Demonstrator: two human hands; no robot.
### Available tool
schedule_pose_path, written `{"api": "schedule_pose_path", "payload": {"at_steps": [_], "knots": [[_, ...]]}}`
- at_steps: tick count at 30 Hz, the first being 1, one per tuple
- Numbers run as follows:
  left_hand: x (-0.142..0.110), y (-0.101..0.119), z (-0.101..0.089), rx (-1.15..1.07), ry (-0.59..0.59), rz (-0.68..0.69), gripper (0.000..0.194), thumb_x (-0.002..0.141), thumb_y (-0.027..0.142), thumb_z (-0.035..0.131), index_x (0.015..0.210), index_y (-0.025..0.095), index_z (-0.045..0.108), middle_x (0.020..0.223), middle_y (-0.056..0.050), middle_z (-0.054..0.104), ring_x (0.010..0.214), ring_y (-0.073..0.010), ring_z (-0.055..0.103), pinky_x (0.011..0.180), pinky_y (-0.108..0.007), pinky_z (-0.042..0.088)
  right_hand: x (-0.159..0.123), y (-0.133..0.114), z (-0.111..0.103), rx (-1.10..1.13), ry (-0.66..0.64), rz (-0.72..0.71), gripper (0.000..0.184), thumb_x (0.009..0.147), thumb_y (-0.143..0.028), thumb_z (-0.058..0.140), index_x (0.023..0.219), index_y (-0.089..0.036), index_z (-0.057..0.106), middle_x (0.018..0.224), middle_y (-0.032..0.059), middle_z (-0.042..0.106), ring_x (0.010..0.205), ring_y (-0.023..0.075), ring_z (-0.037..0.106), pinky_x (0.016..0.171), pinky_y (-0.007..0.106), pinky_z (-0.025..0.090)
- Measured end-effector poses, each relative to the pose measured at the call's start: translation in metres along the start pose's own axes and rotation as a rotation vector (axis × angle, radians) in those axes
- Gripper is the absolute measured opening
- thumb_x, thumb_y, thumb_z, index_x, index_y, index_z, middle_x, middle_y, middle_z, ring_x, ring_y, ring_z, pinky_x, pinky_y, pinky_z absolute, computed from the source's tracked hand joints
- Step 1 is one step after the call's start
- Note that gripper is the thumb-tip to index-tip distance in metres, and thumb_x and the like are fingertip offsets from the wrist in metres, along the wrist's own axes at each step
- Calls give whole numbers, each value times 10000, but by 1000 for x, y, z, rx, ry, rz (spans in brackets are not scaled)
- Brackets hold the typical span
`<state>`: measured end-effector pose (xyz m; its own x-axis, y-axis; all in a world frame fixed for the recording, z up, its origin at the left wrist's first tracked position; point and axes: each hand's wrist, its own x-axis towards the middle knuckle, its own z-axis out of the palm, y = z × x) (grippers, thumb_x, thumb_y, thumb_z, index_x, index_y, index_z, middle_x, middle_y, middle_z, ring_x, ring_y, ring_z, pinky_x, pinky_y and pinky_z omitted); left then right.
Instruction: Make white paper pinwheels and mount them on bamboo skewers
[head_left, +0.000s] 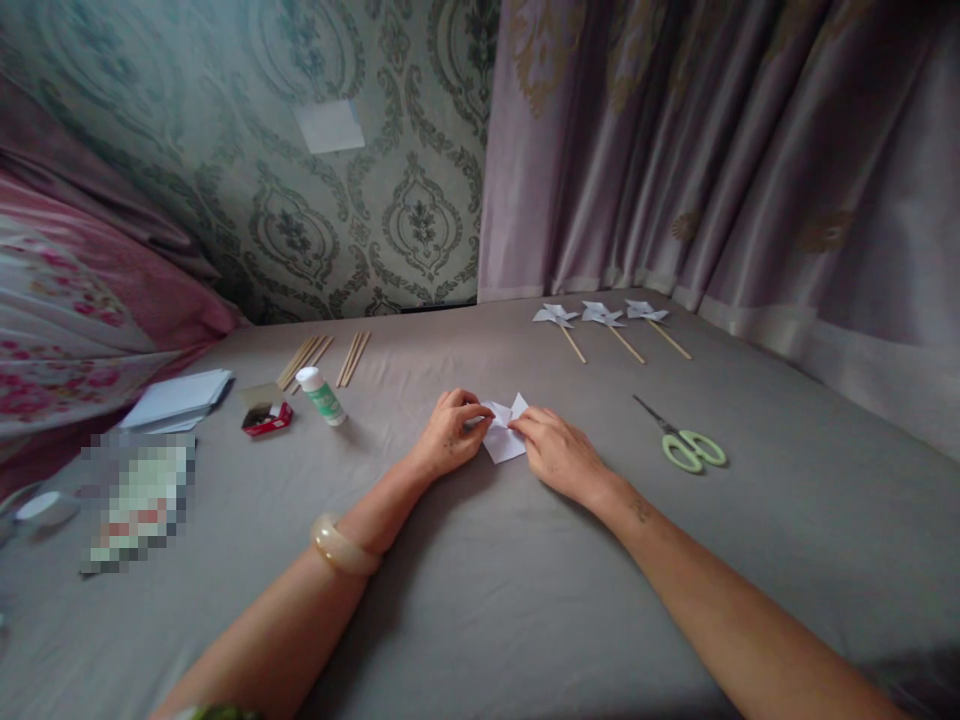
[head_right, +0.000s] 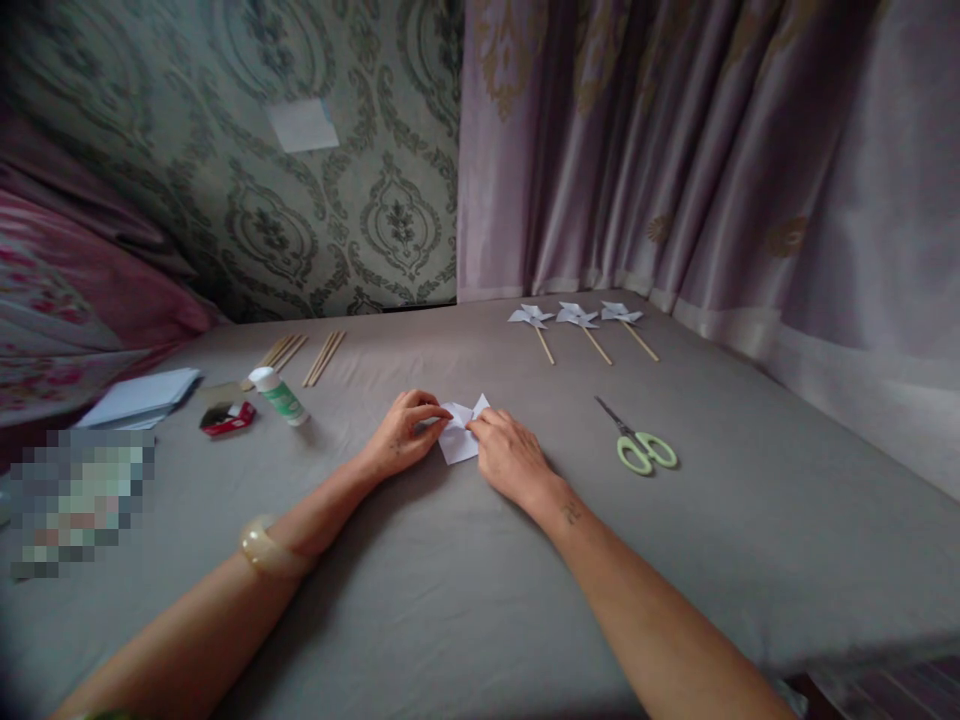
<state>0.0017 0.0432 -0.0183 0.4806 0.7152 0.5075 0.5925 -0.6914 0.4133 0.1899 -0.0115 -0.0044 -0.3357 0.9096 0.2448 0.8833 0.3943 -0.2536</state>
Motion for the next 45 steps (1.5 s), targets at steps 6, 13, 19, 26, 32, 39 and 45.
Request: {"api": "schedule_pose_path", "payload": {"at_steps": [6, 13, 19, 26, 32, 39, 45], "knots": [[1, 1, -5, -8, 31, -51, 180, 848, 219, 557, 867, 174, 731, 926, -84, 631, 901, -194, 584, 869, -353, 464, 1, 16, 3, 133, 163, 137, 327, 867, -92, 414, 1038, -157, 684, 1046, 83, 678, 1001, 196, 607, 906, 296, 440], [2, 2, -7, -54, 1, -117, 179, 839, 213, 553, 886, 170, 721, 917, -80, 657, 855, -176, 596, 810, -314, 485, 0, 21, 2, 145, 165, 151, 300, 862, -117, 440, 1008, -164, 698, 1018, 81, 691, 942, 192, 627, 865, 298, 459], [2, 2, -8, -151, -112, -184, 202, 841, 214, 535, 906, 148, 715, 849, -60, 685, 675, -114, 590, 657, -231, 474, -2, 15, 2, 138, 66, 130, 295, 874, -123, 442, 1007, -180, 699, 1010, 68, 689, 915, 169, 627, 836, 280, 453], [1, 8, -6, -133, -158, -131, 172, 837, 198, 559, 905, 163, 714, 828, -44, 680, 662, -114, 595, 635, -218, 470, -7, 4, -5, 11, -18, 92, 277, 892, -123, 457, 1003, -195, 700, 997, 72, 662, 979, 181, 582, 823, 283, 434], [1, 4, 2, -63, -144, -49, 153, 845, 179, 570, 886, 180, 718, 882, -54, 677, 791, -146, 623, 746, -247, 485, -10, 0, -8, -50, -39, 49, 279, 901, -115, 450, 995, -189, 701, 979, 75, 643, 963, 188, 566, 802, 286, 424], [-1, 2, 8, 19, -160, 10, 172, 864, 194, 551, 886, 187, 722, 907, -62, 668, 832, -169, 616, 766, -275, 492, -11, -2, -9, -71, -40, 46, 276, 908, -116, 440, 983, -190, 695, 979, 75, 636, 956, 191, 558, 794, 284, 418], [-1, 3, 8, 39, -179, 31, 180, 872, 204, 544, 888, 200, 723, 906, -58, 661, 841, -170, 608, 781, -285, 493, -10, -3, -10, -75, -46, 44, 271, 903, -109, 442, 978, -193, 689, 992, 79, 633, 962, 194, 557, 796, 293, 425]]}}
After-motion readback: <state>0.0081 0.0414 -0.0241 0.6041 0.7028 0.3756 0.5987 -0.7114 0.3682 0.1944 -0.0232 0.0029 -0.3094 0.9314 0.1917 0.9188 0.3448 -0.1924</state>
